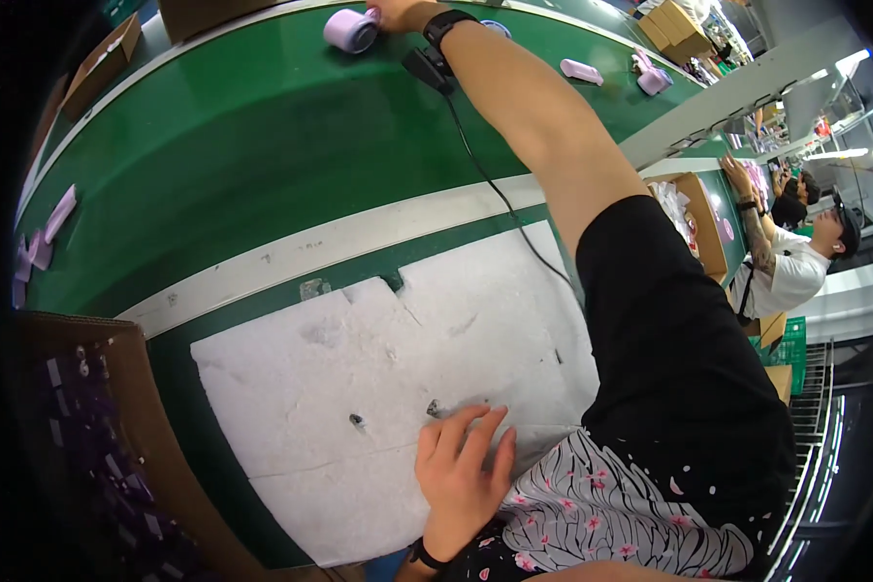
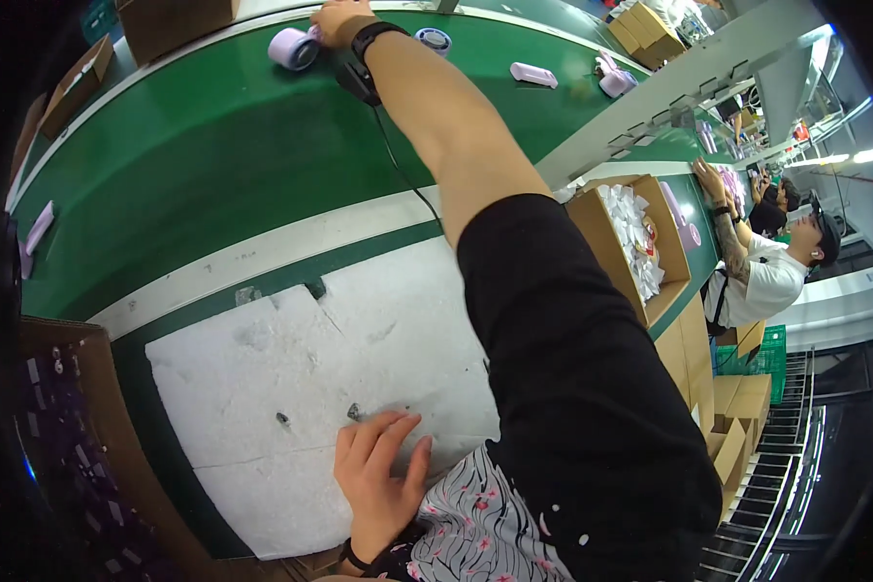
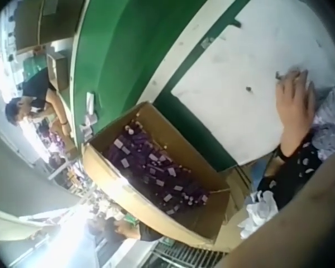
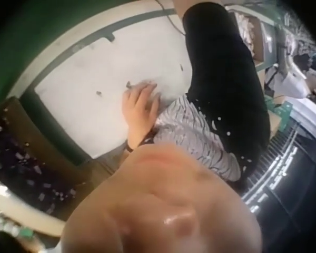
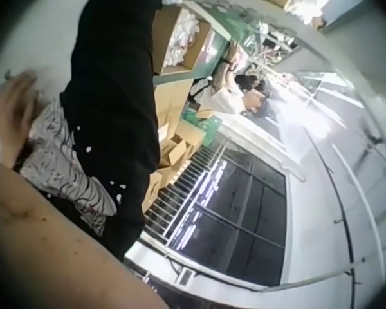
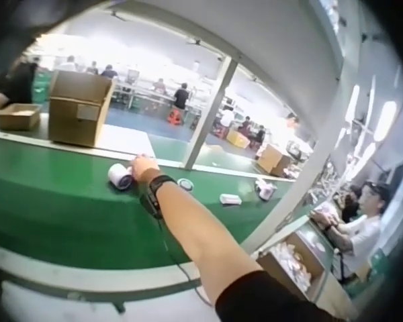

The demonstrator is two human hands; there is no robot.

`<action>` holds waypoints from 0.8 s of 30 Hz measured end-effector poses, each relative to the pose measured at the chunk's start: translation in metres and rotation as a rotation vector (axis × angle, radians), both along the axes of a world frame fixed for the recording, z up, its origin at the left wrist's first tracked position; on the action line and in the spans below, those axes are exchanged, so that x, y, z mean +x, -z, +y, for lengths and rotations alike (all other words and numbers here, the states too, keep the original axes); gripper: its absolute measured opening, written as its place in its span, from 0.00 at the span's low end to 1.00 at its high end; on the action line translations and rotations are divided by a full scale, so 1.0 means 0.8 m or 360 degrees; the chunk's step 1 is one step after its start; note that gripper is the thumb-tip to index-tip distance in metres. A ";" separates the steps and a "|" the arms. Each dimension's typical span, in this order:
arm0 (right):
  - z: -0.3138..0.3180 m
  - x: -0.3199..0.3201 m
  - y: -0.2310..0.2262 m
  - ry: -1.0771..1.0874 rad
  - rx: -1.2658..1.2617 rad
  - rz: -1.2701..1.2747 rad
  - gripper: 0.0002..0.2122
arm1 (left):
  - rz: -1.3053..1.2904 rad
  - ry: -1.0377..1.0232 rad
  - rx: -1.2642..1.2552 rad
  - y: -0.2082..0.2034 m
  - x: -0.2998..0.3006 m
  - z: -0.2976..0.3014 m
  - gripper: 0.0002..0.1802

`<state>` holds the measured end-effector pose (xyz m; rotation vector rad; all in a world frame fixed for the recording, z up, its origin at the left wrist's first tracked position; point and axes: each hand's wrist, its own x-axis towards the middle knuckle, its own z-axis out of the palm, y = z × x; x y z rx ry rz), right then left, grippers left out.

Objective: Assembling handheld electric fans by installing circuit boards and batteries into the plastic housings.

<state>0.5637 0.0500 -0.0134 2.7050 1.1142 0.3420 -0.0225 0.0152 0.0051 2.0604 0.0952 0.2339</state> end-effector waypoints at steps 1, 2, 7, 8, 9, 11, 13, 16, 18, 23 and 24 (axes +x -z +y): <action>0.006 -0.031 -0.015 -0.0003 -0.0129 -0.0014 0.15 | -0.0001 -0.0009 0.0021 -0.003 -0.001 -0.001 0.15; 0.002 -0.055 -0.029 -0.0046 -0.0120 0.0109 0.16 | -0.0011 -0.0009 0.0043 -0.006 -0.001 -0.003 0.15; -0.029 -0.142 -0.041 -0.0545 0.0214 0.0483 0.17 | -0.0106 0.0050 0.0161 -0.002 0.003 -0.003 0.15; -0.026 -0.160 -0.037 -0.0387 0.0260 0.0652 0.17 | -0.0119 0.0056 0.0196 0.001 0.003 -0.002 0.15; -0.028 -0.177 -0.035 -0.0228 0.0315 0.0820 0.17 | -0.0137 0.0096 0.0218 0.003 0.005 -0.003 0.15; -0.033 -0.226 -0.045 -0.0016 0.0226 0.1149 0.21 | -0.0160 0.0056 0.0260 0.011 0.006 0.001 0.13; -0.055 -0.272 -0.056 -0.0008 0.0470 0.1221 0.22 | -0.0198 0.0066 0.0302 0.015 0.005 0.005 0.13; -0.123 -0.363 -0.078 -0.0080 0.0736 0.1350 0.26 | -0.0250 -0.0001 0.0352 0.021 0.000 0.011 0.11; -0.171 -0.401 -0.067 -0.0191 0.0818 0.1279 0.25 | -0.0302 0.0029 0.0377 0.021 0.001 0.011 0.11; -0.272 -0.507 -0.056 -0.0079 0.1038 0.1045 0.20 | -0.0359 0.0030 0.0451 0.026 0.003 0.013 0.10; -0.288 -0.524 -0.056 -0.0074 0.1045 0.1045 0.20 | -0.0356 0.0024 0.0468 0.026 0.002 0.015 0.10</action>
